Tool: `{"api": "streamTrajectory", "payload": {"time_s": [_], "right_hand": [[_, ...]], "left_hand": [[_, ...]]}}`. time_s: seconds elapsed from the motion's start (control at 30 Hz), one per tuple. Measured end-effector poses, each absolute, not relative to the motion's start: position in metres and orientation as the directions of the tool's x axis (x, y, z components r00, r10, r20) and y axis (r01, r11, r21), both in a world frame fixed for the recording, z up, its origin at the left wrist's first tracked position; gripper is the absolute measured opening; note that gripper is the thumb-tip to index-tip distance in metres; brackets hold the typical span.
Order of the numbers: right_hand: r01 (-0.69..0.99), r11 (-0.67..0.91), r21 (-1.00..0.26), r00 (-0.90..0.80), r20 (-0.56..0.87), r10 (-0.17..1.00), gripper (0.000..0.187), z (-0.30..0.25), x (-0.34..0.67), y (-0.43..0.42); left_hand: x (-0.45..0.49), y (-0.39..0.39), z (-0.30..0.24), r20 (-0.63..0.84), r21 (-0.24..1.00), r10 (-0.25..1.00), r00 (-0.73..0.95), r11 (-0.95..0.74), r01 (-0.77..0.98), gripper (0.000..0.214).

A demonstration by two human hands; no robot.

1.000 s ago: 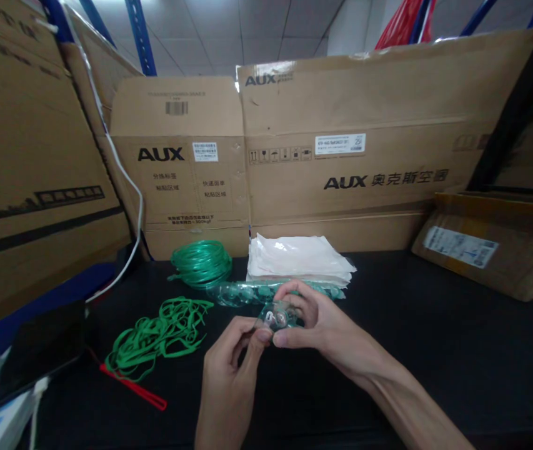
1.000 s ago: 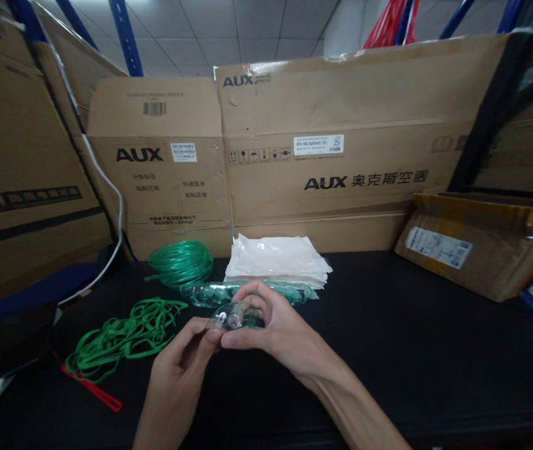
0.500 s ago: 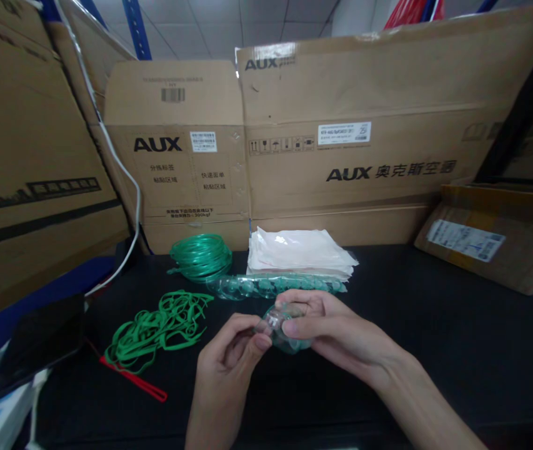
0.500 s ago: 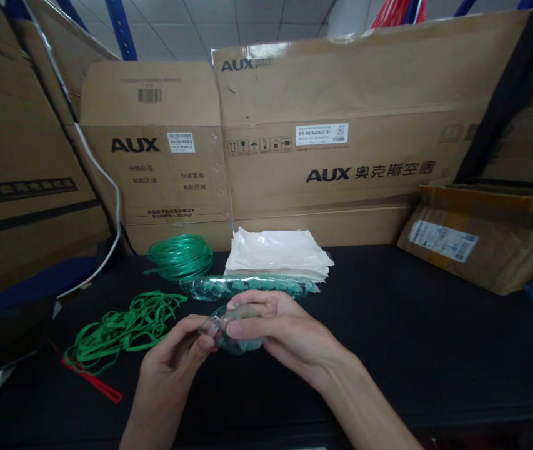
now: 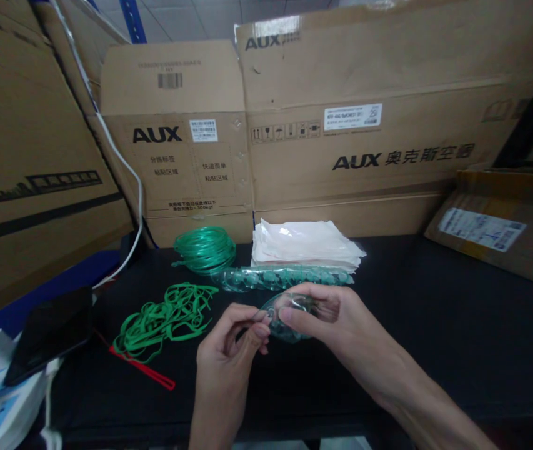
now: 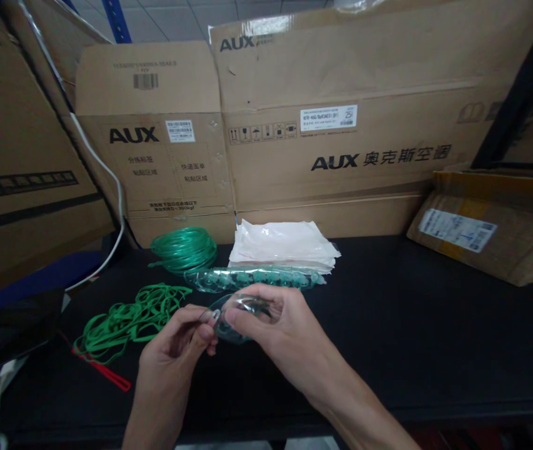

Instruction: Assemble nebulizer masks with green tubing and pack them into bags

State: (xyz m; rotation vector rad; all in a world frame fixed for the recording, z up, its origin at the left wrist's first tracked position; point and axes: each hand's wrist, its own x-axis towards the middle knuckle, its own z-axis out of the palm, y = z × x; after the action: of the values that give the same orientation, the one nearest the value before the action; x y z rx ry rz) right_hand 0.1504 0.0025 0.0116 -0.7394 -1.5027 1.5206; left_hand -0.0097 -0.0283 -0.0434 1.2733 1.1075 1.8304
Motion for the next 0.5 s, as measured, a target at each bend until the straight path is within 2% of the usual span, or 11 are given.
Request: {"api": "streamTrajectory", "payload": {"time_s": [0.27, 0.37, 0.5], "right_hand": [[0.005, 0.386, -0.922, -0.262, 0.372, 0.891, 0.008, 0.004, 0.139, -0.008], [0.066, 0.519, -0.853, -0.221, 0.494, 0.841, 0.008, 0.0, 0.136, -0.009], [0.047, 0.611, -0.79, -0.248, 0.584, 0.773, 0.015, 0.0, 0.137, -0.008]], "left_hand": [[-0.009, -0.032, -0.043, 0.421, 0.893, 0.846, -0.327, -0.451, -0.016, 0.005], [-0.009, -0.031, -0.044, 0.434, 0.887, 0.838, -0.33, -0.461, -0.003, 0.003], [-0.01, -0.031, -0.045, 0.44, 0.885, 0.835, -0.331, -0.466, 0.001, 0.004]]}}
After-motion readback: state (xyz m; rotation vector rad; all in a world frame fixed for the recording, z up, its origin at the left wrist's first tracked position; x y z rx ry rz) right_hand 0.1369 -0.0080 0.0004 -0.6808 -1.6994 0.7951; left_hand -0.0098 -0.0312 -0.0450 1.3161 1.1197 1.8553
